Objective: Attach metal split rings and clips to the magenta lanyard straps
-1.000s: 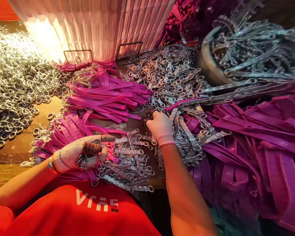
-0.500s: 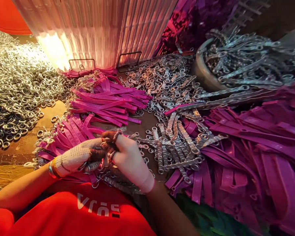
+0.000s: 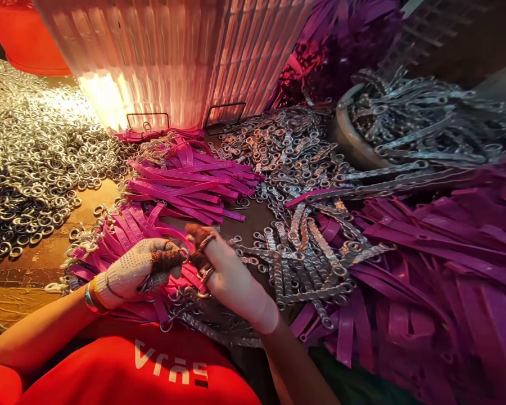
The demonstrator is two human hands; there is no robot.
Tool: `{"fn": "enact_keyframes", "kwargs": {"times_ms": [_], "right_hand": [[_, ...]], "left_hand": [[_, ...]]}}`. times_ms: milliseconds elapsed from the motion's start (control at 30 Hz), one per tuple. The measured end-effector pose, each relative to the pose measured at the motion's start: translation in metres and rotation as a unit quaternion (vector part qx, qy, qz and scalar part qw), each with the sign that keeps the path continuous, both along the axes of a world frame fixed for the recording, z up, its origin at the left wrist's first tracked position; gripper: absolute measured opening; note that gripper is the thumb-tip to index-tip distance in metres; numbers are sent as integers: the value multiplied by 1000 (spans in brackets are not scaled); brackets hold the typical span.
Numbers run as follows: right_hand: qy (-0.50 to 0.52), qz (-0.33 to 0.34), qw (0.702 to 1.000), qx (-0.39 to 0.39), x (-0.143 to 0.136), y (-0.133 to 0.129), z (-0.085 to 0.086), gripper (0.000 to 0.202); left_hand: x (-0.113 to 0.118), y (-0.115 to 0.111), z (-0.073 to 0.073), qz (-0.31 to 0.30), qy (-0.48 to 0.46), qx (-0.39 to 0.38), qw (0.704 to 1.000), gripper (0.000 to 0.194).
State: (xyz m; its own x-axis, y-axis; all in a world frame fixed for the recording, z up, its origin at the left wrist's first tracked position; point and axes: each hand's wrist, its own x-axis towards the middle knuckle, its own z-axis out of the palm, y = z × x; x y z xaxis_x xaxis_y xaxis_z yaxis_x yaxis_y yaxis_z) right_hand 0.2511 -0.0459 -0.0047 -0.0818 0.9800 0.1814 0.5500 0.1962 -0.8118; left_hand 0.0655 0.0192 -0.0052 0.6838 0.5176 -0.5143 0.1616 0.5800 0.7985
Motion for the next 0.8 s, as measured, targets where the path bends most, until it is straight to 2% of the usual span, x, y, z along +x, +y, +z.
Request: {"fn": "enact_keyframes", "kwargs": {"times_ms": [67, 100, 200, 267, 333, 367, 433, 533, 567, 633, 700, 733, 767, 800], "right_hand": [[-15, 58, 998, 7, 0, 2, -1, 48], [-35, 65, 997, 8, -1, 3, -2, 44], [-165, 22, 986, 3, -1, 0, -4, 28], [-255, 16, 967, -2, -1, -2, -2, 19], [-302, 21, 953, -1, -3, -5, 3, 14], [-310, 20, 950, -1, -5, -6, 5, 11], [-321, -2, 947, -3, -10, -9, 7, 6], [-307, -53, 950, -31, -18, -17, 0, 7], [-283, -66, 955, -50, -19, -20, -5, 8], [-226, -93, 965, -90, -14, -25, -14, 13], [-192, -144, 965, -103, -2, -27, -23, 17], [-183, -174, 963, -95, 5, -27, -25, 18], [-173, -202, 961, -81, 11, -27, -27, 21], [-160, -222, 960, -66, 17, -26, -28, 24]], "left_hand": [[1, 2, -1, -5, 3, 1, 1000, 42], [1, 2, -2, -1, 11, 11, 1000, 42], [0, 5, -1, -11, 48, 81, 995, 44], [0, 7, 1, -36, 50, 152, 986, 42], [0, 7, 2, -64, 35, 201, 977, 37], [1, 6, 1, -70, 30, 203, 976, 34], [6, 3, -1, -68, 25, 156, 985, 32], [16, 1, -2, -25, 32, 74, 996, 35], [19, 2, -1, -19, 33, 70, 997, 35], [27, 13, 0, -49, 44, 97, 993, 32], [39, 35, -1, -94, 74, 204, 972, 26], [46, 49, -2, -109, 101, 288, 946, 23], [56, 65, -3, -97, 139, 391, 905, 22], [67, 81, -5, -90, 180, 490, 848, 21]]}}
